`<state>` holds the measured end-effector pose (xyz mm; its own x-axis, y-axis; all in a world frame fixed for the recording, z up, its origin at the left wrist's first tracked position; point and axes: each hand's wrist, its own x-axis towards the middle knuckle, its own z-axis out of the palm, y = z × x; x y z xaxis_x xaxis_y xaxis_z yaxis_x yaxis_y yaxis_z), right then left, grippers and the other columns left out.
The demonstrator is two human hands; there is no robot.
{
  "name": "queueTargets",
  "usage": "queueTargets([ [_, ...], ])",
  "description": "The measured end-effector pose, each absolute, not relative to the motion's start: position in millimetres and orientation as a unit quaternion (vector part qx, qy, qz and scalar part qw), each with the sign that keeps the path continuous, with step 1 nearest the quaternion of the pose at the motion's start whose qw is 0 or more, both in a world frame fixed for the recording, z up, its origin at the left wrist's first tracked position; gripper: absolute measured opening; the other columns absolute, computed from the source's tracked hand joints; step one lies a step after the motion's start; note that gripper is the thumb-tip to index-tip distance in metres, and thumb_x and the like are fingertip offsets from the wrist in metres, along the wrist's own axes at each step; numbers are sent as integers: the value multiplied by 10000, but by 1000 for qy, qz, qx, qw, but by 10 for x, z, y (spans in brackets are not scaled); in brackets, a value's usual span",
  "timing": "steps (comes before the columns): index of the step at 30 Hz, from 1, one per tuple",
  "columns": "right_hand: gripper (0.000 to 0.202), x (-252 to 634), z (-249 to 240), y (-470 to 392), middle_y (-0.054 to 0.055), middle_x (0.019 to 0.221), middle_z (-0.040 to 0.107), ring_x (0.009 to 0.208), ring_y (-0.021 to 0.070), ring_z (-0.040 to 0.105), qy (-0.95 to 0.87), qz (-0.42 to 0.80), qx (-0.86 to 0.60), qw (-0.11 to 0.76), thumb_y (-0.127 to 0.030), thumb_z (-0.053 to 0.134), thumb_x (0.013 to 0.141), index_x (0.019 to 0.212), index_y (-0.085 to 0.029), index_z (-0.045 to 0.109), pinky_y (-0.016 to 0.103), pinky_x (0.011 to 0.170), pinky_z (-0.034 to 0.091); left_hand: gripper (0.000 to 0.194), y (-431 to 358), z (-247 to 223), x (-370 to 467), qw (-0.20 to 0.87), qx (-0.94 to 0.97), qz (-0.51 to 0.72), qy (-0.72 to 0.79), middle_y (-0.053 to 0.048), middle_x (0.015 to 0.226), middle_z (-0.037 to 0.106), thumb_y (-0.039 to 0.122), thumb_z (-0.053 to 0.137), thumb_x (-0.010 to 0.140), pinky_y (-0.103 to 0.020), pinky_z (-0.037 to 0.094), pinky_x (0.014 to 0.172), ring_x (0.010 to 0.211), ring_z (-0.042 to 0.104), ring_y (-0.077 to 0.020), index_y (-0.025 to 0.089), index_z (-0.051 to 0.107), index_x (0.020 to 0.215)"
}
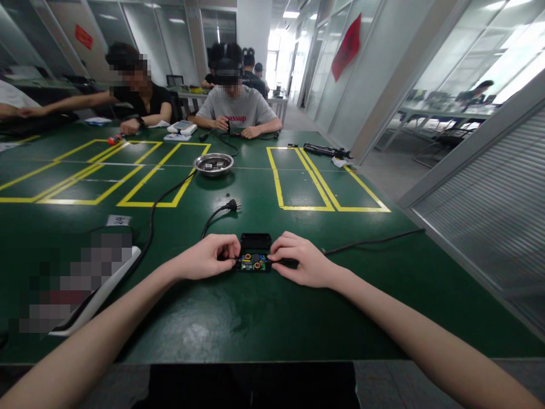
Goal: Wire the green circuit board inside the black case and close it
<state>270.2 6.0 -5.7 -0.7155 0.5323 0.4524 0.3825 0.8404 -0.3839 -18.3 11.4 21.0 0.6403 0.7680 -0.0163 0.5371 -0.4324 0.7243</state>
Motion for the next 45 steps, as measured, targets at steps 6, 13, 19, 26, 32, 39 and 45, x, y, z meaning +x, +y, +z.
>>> queueTargets([
  [6,293,2703,-240,223,119,1114,682,1060,286,632,-838,128,-417,328,-283,697,927,1206,-207,740,495,936,557,154,168,119,-197,230,860,209,404,-34,856,643,281,558,883,-311,483,792,835,590,-194,187,651,804],
  [13,50,2629,-247,210,65,943,724,889,213,676,-802,244,-434,329,-205,756,872,911,-198,786,374,819,566,236,206,14,-159,197,827,242,468,-60,887,703,343,585,914,-319,501,758,854,634,-216,190,765,917],
  [19,69,2611,-192,182,50,879,764,761,173,676,-755,327,-449,348,-191,755,847,896,-181,803,313,738,554,287,171,80,-124,283,780,261,493,-38,763,715,423,637,858,-285,469,660,701,614,-185,182,792,836],
  [26,110,2571,-161,142,41,822,788,747,191,697,-724,338,-474,370,-263,721,868,849,-193,804,314,715,541,338,151,169,-100,349,725,277,525,-4,649,653,494,695,771,-259,407,574,602,541,-156,166,777,785],
  [32,126,2543,-146,122,37,801,781,747,189,703,-715,339,-464,398,-282,719,867,835,-188,798,310,728,549,328,158,183,-98,355,725,280,520,10,621,609,489,700,750,-253,387,569,588,505,-143,166,755,742],
  [39,146,2561,-150,126,34,802,769,754,191,696,-729,333,-444,401,-311,712,889,843,-190,781,322,730,554,295,167,174,-120,362,734,282,500,15,629,598,455,690,788,-242,392,561,588,497,-134,164,725,751],
  [45,127,2567,-127,111,35,810,761,761,186,691,-735,336,-438,394,-288,705,890,845,-186,766,318,733,552,263,153,169,-114,375,737,278,488,24,638,581,423,678,795,-242,412,584,599,503,-130,166,682,739],
])
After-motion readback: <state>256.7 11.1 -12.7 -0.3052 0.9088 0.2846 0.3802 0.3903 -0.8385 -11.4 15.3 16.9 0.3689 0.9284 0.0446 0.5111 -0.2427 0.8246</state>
